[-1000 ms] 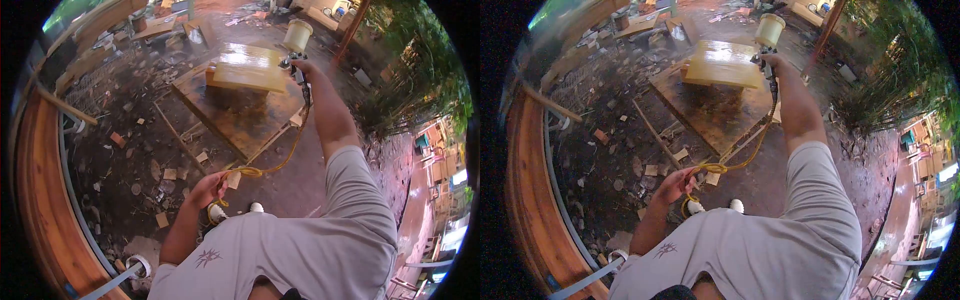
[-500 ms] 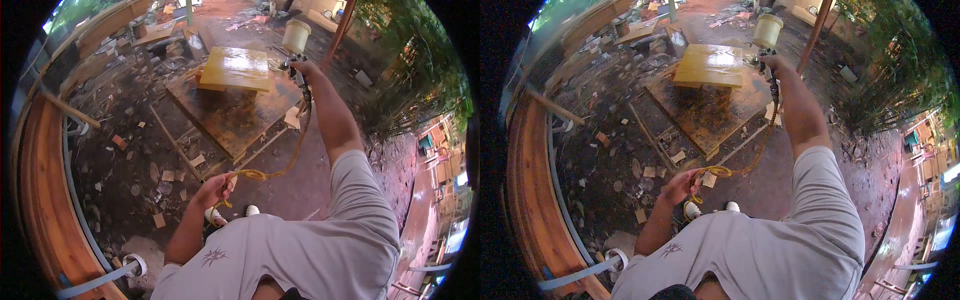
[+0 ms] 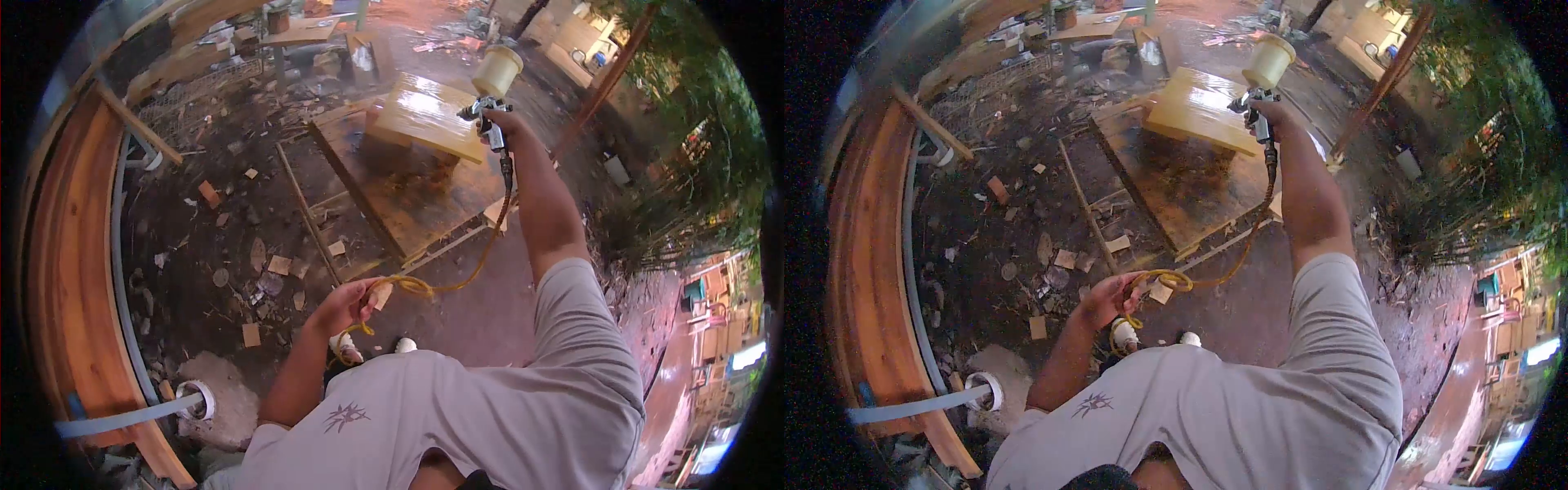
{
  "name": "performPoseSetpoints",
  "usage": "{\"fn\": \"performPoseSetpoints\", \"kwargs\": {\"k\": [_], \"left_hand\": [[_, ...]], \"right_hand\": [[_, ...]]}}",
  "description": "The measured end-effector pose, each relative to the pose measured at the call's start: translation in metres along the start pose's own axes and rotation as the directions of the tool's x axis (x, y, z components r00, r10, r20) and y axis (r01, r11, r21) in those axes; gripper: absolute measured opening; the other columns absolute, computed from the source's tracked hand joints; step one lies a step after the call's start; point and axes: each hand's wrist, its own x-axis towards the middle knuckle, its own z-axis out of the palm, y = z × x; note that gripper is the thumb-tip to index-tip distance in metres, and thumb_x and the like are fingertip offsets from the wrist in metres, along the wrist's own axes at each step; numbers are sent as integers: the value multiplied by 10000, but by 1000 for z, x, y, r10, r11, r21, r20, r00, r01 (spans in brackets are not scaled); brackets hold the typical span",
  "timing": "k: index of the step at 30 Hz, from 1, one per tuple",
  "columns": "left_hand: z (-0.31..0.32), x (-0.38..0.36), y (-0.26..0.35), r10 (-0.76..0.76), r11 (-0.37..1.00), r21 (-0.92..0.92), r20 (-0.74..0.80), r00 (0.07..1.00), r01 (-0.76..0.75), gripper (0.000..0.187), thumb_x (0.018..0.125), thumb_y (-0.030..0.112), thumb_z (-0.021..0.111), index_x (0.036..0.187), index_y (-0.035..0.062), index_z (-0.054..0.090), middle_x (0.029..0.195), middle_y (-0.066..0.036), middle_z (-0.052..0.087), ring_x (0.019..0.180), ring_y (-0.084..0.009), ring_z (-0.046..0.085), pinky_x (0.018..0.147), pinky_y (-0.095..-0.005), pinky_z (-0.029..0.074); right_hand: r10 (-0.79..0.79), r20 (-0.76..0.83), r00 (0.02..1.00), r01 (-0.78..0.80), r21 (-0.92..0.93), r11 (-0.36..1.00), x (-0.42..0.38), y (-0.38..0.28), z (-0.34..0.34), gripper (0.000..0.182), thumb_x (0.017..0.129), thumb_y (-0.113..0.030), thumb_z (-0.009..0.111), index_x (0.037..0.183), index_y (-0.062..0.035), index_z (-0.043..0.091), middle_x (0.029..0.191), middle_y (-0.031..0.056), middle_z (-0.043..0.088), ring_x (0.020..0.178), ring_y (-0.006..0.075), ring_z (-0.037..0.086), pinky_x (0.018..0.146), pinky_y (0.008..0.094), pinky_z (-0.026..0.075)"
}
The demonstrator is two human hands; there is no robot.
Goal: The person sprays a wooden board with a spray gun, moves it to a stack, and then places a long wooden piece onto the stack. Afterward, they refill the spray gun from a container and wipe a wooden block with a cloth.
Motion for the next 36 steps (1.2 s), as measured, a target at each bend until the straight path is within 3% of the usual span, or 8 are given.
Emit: {"fn": "performPoseSetpoints", "kwargs": {"k": [8, 14, 16, 22, 25, 28, 30, 36], "left_hand": [[-36, -25, 30, 50, 999, -11, -18, 999, -50, 691, 881, 479, 558, 1341, -10, 393, 809, -2, 521, 663, -76, 473, 613, -245, 407], [-63, -44, 51, 50, 999, -8, -50, 998, -50, 696, 880, 498, 551, 1329, -15, 411, 782, 2, 512, 654, -72, 470, 607, -242, 405], [-68, -48, 60, 49, 999, -9, -52, 997, -49, 700, 879, 500, 553, 1327, -19, 413, 777, 3, 508, 646, -71, 467, 602, -241, 407], [-82, -50, 69, 17, 999, -42, -2, 1000, -17, 619, 906, 423, 545, 1335, 1, 401, 800, 19, 502, 642, -53, 462, 576, -212, 368], [-78, -48, 69, 15, 1000, 0, -17, 1000, -15, 725, 864, 508, 573, 1333, -20, 410, 772, 9, 509, 628, -61, 455, 572, -229, 384], [-74, -43, 61, -19, 1000, -20, -3, 1000, 19, 709, 871, 505, 565, 1335, -10, 415, 773, 10, 510, 635, -66, 458, 573, -234, 377], [-66, -40, 56, -39, 997, -58, 56, 998, 42, 625, 898, 425, 558, 1341, 13, 400, 822, 7, 511, 639, -71, 471, 578, -220, 387], [-37, -23, 22, -62, 998, -23, 67, 996, 63, 654, 889, 419, 574, 1361, 10, 377, 834, 6, 517, 654, -75, 473, 606, -236, 408]], "right_hand": [[-21, 113, 993, 15, 58, 998, 49, -9, 65, 260, 920, -260, 542, 1097, -70, 532, 830, 98, 647, 672, 207, 651, 585, 378, 590], [-38, 205, 978, 14, 116, 993, 80, -22, 116, 280, 934, -241, 516, 1123, -34, 513, 919, 150, 645, 747, 253, 662, 648, 419, 594], [-204, 430, 879, 82, 284, 955, 75, -26, 131, 282, 937, -227, 508, 1124, -17, 508, 942, 185, 642, 792, 293, 662, 713, 455, 586], [-218, 335, 917, 119, 294, 948, 52, -32, 148, 297, 934, -228, 512, 1128, -4, 501, 959, 202, 629, 828, 341, 647, 734, 477, 581], [-87, 242, 966, 30, 230, 973, 59, -25, 139, 302, 918, -227, 547, 1110, 2, 502, 858, 160, 616, 750, 306, 640, 699, 482, 588], [-69, 153, 986, 32, 232, 972, 51, -14, 123, 291, 913, -215, 557, 1098, 4, 506, 839, 145, 609, 715, 274, 635, 671, 467, 594], [-79, 188, 979, 36, 225, 974, 41, -7, 105, 241, 910, -200, 563, 1062, -16, 531, 803, 119, 614, 677, 225, 631, 620, 432, 595], [-49, -12, 999, 50, 147, 988, -4, 12, 50, 220, 911, -210, 561, 1024, -23, 540, 774, 108, 615, 645, 213, 628, 607, 400, 592]]}}
